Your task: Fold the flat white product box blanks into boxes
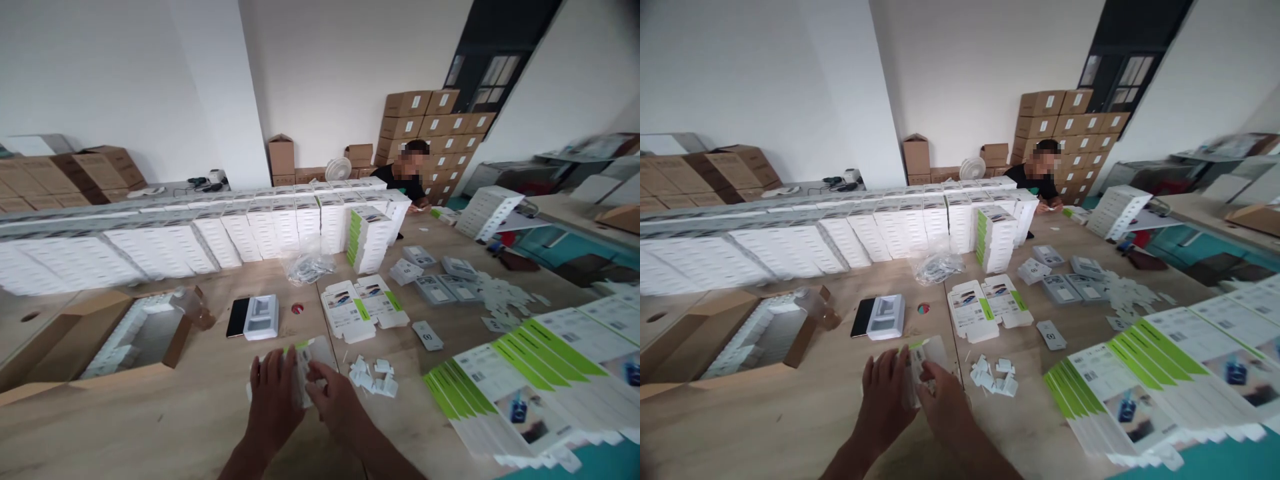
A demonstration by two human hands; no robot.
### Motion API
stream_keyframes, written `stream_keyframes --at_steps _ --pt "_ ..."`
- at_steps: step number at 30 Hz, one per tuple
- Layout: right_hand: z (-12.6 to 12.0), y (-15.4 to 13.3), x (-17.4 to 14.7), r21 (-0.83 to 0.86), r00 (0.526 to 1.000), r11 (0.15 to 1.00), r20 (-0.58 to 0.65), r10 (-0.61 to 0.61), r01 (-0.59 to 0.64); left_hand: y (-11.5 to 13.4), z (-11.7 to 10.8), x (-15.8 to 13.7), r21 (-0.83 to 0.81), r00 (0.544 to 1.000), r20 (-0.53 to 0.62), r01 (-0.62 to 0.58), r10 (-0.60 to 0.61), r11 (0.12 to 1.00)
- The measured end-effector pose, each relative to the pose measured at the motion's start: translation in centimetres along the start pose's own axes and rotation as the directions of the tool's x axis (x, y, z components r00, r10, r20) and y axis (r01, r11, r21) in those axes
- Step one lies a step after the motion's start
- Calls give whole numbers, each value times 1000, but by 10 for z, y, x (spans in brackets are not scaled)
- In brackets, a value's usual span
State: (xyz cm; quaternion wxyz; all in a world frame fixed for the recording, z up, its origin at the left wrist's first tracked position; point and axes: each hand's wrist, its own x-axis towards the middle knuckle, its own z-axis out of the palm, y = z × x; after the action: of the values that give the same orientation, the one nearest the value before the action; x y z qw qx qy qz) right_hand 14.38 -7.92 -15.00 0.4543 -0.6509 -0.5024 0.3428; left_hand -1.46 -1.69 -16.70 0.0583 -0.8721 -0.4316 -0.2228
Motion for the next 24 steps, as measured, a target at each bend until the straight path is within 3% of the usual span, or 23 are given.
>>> stream_keyframes --at_steps 2,4,6,9,11,14,16,20,24 --pt "7 4 0 71 996 997 -78 36 -31 -4 2 -3 16 1000 -6 1 -1 1000" --pt "9 7 0 162 994 985 -83 66 -52 -8 2 -5 30 1000 -15 14 -13 999" --pt "10 7 0 287 993 951 54 100 -111 -10 2 -6 30 1000 -21 0 1 1000" --pt "12 3 -2 430 946 864 289 145 -264 -12 4 -6 9 999 -12 -46 47 999" --pt "14 -1 -5 468 916 819 366 163 -332 -15 7 -6 -27 998 5 -66 66 997" --pt "13 -11 -12 497 905 807 413 104 -320 -24 11 -7 -137 999 -1 -50 51 989" --pt "6 -20 -19 501 925 823 374 73 -267 -32 9 -8 -234 1000 -15 15 -19 972" --pt "-17 -28 -28 435 985 887 141 102 -154 -42 -14 -9 -454 978 -4 185 -209 872" --pt "-26 -4 -34 382 983 907 15 185 -176 -40 -39 -6 -513 972 -41 178 -231 840"
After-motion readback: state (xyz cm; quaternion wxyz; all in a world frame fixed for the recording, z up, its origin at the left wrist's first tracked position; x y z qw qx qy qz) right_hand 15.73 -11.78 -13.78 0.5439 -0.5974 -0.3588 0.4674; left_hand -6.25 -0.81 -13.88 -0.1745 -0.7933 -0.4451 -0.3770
